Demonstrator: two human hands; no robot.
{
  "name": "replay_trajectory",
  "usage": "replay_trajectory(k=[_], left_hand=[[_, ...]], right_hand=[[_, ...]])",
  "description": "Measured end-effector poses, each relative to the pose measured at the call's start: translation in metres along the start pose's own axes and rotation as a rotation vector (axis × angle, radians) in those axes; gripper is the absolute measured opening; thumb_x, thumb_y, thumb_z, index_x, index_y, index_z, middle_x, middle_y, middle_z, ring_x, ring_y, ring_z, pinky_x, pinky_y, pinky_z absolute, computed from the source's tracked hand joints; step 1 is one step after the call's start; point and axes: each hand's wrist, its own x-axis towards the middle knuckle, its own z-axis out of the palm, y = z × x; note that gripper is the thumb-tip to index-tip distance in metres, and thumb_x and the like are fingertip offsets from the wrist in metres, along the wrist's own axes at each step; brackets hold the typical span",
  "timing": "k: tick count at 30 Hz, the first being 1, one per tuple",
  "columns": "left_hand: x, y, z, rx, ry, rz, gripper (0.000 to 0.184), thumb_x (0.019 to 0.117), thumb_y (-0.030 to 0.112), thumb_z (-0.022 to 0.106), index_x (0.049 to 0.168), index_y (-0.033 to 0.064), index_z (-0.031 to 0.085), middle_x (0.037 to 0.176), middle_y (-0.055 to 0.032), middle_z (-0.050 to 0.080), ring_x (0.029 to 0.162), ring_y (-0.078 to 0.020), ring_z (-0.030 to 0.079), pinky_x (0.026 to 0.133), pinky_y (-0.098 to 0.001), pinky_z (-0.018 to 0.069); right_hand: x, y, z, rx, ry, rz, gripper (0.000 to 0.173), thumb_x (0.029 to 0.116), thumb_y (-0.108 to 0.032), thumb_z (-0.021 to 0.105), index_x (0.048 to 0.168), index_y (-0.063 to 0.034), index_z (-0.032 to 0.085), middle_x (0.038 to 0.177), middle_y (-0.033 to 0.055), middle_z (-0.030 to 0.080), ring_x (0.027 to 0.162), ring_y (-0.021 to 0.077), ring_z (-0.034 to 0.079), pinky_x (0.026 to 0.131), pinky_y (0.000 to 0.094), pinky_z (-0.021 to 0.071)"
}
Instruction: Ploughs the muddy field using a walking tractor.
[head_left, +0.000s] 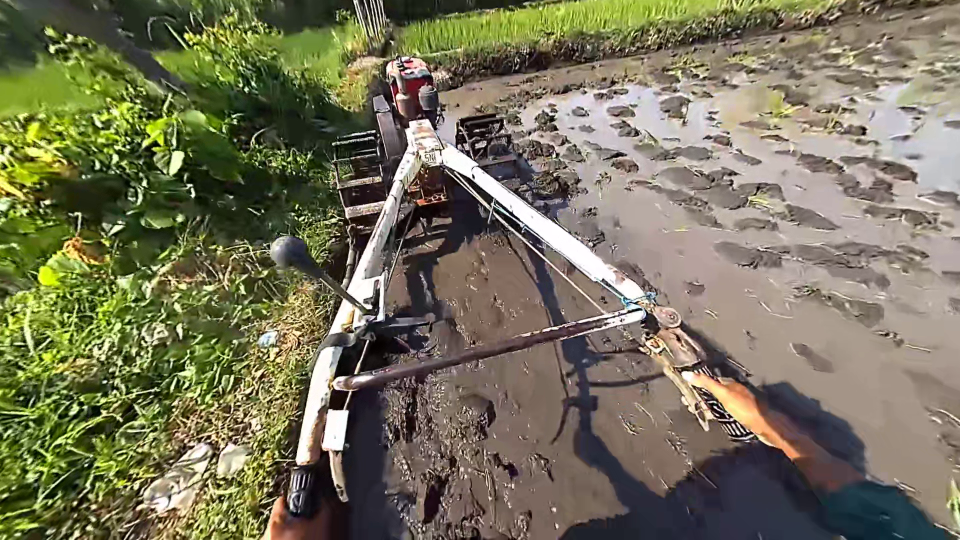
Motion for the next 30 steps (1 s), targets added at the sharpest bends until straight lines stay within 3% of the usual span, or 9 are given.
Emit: replay_trajectory(k=[2, 6, 7, 10, 12, 15, 23, 27, 30], left_hand=[[0.027, 0.029, 0.007, -0.023, 0.007, 0.015, 0.052, 0.0917, 0.032, 0.073, 0.130, -0.0024, 0.063, 0.115, -0.0333, 0.068, 0.112, -0.0522, 0.064, 0.093, -0.0696, 0.0481], [0.079, 0.076, 0.011, -0.004, -0.035, -0.055, 0.051, 0.0942, 0.033, 0.070, 0.135, 0.0031, 0.061, 0.122, -0.0300, 0.066, 0.119, -0.0485, 0.062, 0.097, -0.0680, 0.0471], [0.100, 0.086, 0.007, -0.008, -0.019, -0.062, 0.051, 0.0937, 0.032, 0.070, 0.135, 0.0033, 0.061, 0.124, -0.0296, 0.066, 0.120, -0.0482, 0.062, 0.098, -0.0682, 0.0462], [0.181, 0.081, -0.005, 0.036, 0.029, -0.052, 0.048, 0.0932, 0.027, 0.069, 0.133, 0.0012, 0.062, 0.126, -0.0320, 0.064, 0.121, -0.0507, 0.060, 0.098, -0.0705, 0.0438], [0.244, 0.069, -0.010, 0.066, 0.009, -0.039, 0.049, 0.0940, 0.027, 0.069, 0.133, -0.0007, 0.061, 0.127, -0.0335, 0.063, 0.123, -0.0518, 0.058, 0.099, -0.0714, 0.0430], [0.297, 0.081, 0.003, 0.078, -0.020, 0.004, 0.046, 0.0938, 0.027, 0.068, 0.131, 0.0000, 0.062, 0.125, -0.0329, 0.064, 0.120, -0.0510, 0.060, 0.099, -0.0708, 0.0442], [0.356, 0.228, 0.031, 0.025, 0.020, 0.016, 0.040, 0.0933, 0.021, 0.070, 0.125, -0.0025, 0.065, 0.116, -0.0344, 0.067, 0.112, -0.0533, 0.064, 0.091, -0.0714, 0.0476], [0.411, 0.285, 0.049, 0.001, 0.016, -0.001, 0.038, 0.0928, 0.021, 0.069, 0.123, -0.0022, 0.066, 0.113, -0.0336, 0.068, 0.110, -0.0540, 0.064, 0.090, -0.0722, 0.0474], [0.446, 0.330, 0.059, -0.007, 0.001, 0.001, 0.040, 0.0914, 0.019, 0.070, 0.123, -0.0059, 0.065, 0.111, -0.0356, 0.068, 0.109, -0.0555, 0.064, 0.090, -0.0724, 0.0476]], right_hand=[[0.028, -0.026, 0.005, -0.065, 0.027, -0.008, 0.047, 0.1091, -0.035, 0.045, 0.127, 0.0069, 0.058, 0.107, 0.0182, 0.065, 0.090, 0.0195, 0.063, 0.086, 0.0419, 0.0518], [0.086, -0.075, 0.023, -0.214, 0.062, 0.078, 0.058, 0.1073, -0.042, 0.049, 0.133, 0.0094, 0.055, 0.123, 0.0312, 0.061, 0.107, 0.0369, 0.062, 0.098, 0.0560, 0.0459], [0.093, -0.094, 0.030, -0.202, 0.029, 0.084, 0.057, 0.1079, -0.042, 0.048, 0.136, 0.0077, 0.054, 0.124, 0.0296, 0.061, 0.107, 0.0353, 0.063, 0.098, 0.0544, 0.0465], [0.104, -0.116, 0.077, 0.061, -0.215, 0.056, 0.040, 0.1107, -0.035, 0.037, 0.130, -0.0047, 0.054, 0.096, 0.0062, 0.069, 0.078, 0.0128, 0.068, 0.071, 0.0306, 0.0577], [0.115, -0.129, 0.118, 0.209, -0.394, 0.083, 0.039, 0.1105, -0.032, 0.034, 0.135, -0.0056, 0.050, 0.101, 0.0061, 0.068, 0.085, 0.0141, 0.068, 0.076, 0.0309, 0.0575], [0.147, -0.139, 0.154, 0.267, -0.350, 0.094, 0.039, 0.1096, -0.030, 0.038, 0.134, -0.0027, 0.052, 0.105, 0.0093, 0.068, 0.087, 0.0156, 0.067, 0.077, 0.0319, 0.0569], [0.289, -0.236, 0.133, 0.228, -0.142, 0.067, 0.035, 0.1096, -0.025, 0.039, 0.126, 0.0002, 0.056, 0.092, 0.0085, 0.067, 0.076, 0.0148, 0.066, 0.067, 0.0311, 0.0568], [0.344, -0.301, 0.142, 0.168, -0.078, 0.063, 0.037, 0.1109, -0.022, 0.035, 0.133, 0.0028, 0.051, 0.102, 0.0103, 0.063, 0.082, 0.0127, 0.063, 0.074, 0.0316, 0.0538], [0.363, -0.380, 0.157, 0.046, -0.006, 0.118, 0.041, 0.1121, -0.018, 0.032, 0.142, 0.0062, 0.046, 0.126, 0.0189, 0.058, 0.104, 0.0165, 0.058, 0.096, 0.0336, 0.0464]])
